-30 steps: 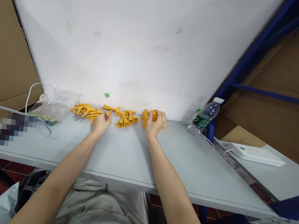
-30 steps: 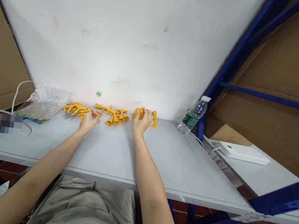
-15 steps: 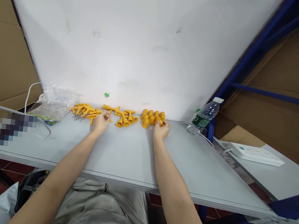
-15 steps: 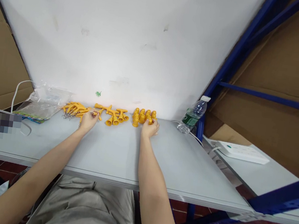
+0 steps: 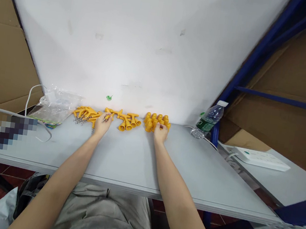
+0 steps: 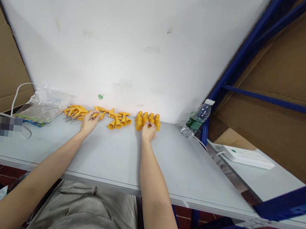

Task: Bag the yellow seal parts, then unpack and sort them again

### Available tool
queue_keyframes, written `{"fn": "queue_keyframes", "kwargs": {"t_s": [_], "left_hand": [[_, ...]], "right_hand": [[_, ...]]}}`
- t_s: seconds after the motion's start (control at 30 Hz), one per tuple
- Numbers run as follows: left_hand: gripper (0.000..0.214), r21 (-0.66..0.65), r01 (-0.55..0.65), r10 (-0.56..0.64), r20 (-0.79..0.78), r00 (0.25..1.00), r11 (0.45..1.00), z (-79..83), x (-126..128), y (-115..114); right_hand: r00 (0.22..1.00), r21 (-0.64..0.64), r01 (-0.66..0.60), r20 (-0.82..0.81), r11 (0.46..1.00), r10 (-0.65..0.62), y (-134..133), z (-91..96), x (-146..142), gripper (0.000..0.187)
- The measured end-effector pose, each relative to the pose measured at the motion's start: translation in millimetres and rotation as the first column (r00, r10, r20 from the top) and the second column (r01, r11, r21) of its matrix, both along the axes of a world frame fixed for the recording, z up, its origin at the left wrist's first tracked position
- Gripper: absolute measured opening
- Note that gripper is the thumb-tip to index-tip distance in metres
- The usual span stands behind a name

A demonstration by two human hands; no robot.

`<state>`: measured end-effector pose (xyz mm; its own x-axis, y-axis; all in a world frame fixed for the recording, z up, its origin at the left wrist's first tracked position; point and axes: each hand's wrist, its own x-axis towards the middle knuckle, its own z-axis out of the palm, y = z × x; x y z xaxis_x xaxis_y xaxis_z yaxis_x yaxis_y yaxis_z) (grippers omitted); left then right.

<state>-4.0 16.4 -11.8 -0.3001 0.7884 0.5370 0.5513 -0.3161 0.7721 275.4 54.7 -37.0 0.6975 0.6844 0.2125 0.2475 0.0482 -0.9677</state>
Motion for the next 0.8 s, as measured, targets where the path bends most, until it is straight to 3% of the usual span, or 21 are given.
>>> {"fn": "queue_keyframes", "kwargs": {"t_s": [0.1, 0.23, 0.37, 0.57, 0.8], "left_hand": [[0.035, 0.028, -0.009, 0.009, -0.007, 1.0, 1.0, -3.2, -2, 5], [0.05, -0.013, -0.125, 0.123, -0.082, 0.989, 0.992, -0.4, -6, 5], [0.049, -0.137, -0.24, 0.204, -0.236, 0.95, 0.961, 2.7, -12, 1], [0.046, -0.306, -0.31, 0.165, -0.42, 0.892, 0.9, -9.8, -28, 7], [0.04, -0.239, -0.391, 0.255, -0.451, 0.855, 0.889, -19.2, -32, 18]], "right_hand": [[1.0, -0.041, 0.021, 0.018, 0.999, -0.021, -2, 3.0, -1, 0.021], [0.998, -0.03, 0.06, 0.029, 0.998, -0.06, -4, 5.1, -2, 0.026], [0.996, 0.003, 0.082, 0.031, 0.997, -0.082, -4, 4.7, -3, 0.025], [0.997, 0.045, 0.067, 0.036, 0.997, -0.069, -5, 4.2, -5, 0.021], [0.998, 0.102, 0.054, 0.016, 0.993, -0.056, -2, 1.7, -4, 0.017]]}}
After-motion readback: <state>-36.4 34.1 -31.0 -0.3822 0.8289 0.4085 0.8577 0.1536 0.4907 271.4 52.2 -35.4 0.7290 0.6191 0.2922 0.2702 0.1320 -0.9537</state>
